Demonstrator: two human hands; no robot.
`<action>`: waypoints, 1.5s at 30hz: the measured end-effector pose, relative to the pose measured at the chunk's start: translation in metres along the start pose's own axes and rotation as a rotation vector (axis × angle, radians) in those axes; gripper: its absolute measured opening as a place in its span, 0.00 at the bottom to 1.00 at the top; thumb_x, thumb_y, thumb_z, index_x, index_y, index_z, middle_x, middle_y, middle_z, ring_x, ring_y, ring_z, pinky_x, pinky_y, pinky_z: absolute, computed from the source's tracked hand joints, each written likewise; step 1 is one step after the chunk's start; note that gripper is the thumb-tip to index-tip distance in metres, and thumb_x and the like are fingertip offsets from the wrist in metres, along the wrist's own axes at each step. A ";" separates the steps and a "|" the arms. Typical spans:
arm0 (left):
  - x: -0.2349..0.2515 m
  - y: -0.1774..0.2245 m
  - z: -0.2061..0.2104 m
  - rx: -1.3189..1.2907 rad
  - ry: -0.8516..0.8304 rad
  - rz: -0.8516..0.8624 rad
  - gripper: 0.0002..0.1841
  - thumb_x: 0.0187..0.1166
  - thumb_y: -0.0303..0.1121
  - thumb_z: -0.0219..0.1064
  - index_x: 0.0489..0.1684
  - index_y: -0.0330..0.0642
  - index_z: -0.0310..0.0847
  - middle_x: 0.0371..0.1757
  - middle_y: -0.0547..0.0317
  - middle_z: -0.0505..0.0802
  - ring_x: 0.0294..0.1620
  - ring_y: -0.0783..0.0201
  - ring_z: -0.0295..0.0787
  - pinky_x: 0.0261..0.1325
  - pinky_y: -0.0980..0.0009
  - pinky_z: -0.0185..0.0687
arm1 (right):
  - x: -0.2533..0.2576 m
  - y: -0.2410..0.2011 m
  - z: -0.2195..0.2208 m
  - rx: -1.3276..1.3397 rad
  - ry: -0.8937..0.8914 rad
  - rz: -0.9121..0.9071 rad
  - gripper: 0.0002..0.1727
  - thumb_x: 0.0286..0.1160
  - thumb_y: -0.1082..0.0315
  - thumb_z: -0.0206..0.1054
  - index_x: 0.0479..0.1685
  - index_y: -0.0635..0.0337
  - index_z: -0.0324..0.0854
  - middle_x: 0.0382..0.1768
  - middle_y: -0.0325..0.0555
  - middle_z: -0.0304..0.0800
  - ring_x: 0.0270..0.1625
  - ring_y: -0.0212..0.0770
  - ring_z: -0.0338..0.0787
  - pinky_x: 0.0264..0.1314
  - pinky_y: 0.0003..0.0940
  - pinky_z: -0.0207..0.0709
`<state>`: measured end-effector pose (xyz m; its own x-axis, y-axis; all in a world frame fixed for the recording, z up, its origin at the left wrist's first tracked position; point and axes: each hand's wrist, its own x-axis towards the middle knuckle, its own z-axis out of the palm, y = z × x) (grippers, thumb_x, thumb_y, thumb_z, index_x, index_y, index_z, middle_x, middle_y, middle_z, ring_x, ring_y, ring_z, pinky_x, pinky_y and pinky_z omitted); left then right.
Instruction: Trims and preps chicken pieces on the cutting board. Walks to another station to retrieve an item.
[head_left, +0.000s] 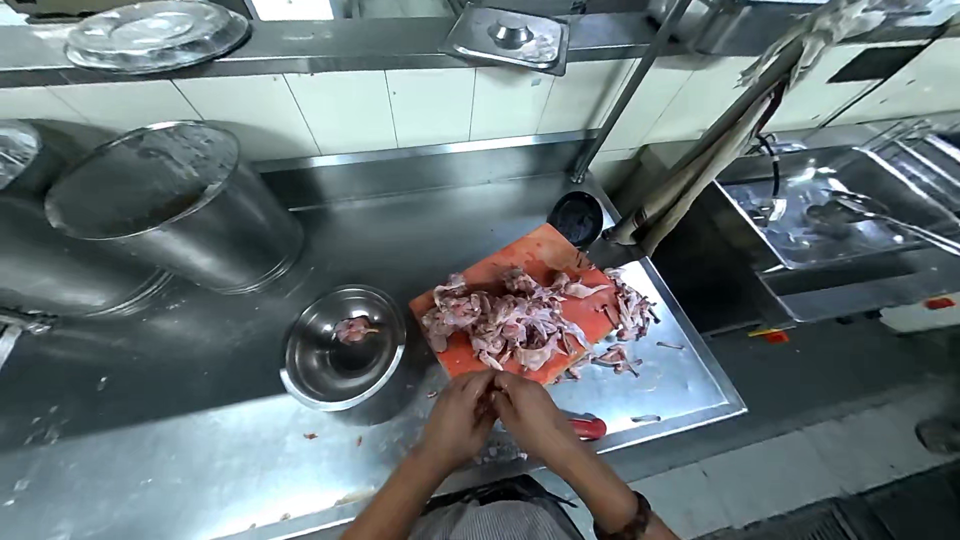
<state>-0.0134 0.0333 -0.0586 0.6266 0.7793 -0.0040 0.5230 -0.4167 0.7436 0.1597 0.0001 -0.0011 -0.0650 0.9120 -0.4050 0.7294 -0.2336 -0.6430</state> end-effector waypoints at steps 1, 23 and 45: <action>0.000 -0.003 0.003 0.006 -0.012 0.014 0.23 0.81 0.41 0.66 0.72 0.43 0.81 0.65 0.52 0.91 0.69 0.54 0.86 0.78 0.51 0.77 | -0.001 -0.001 -0.001 -0.019 -0.012 -0.017 0.17 0.86 0.61 0.56 0.57 0.62 0.84 0.47 0.54 0.91 0.49 0.50 0.93 0.60 0.50 0.85; -0.031 0.009 0.011 -0.134 0.324 -0.233 0.17 0.82 0.34 0.60 0.64 0.39 0.86 0.53 0.54 0.95 0.53 0.60 0.94 0.63 0.59 0.89 | -0.020 -0.014 0.025 -0.049 0.076 -0.080 0.16 0.84 0.60 0.58 0.57 0.58 0.86 0.41 0.48 0.91 0.39 0.44 0.93 0.47 0.45 0.88; -0.025 0.022 -0.073 -0.531 0.034 0.062 0.20 0.83 0.43 0.68 0.66 0.44 0.84 0.56 0.57 0.90 0.46 0.69 0.87 0.50 0.69 0.86 | -0.033 -0.047 -0.012 -0.041 0.139 -0.232 0.19 0.88 0.61 0.49 0.38 0.62 0.83 0.30 0.50 0.85 0.35 0.46 0.88 0.43 0.45 0.83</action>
<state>-0.0595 0.0392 0.0064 0.6231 0.7793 0.0661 0.1153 -0.1751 0.9778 0.1356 -0.0146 0.0505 -0.1417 0.9778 -0.1546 0.7328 -0.0014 -0.6805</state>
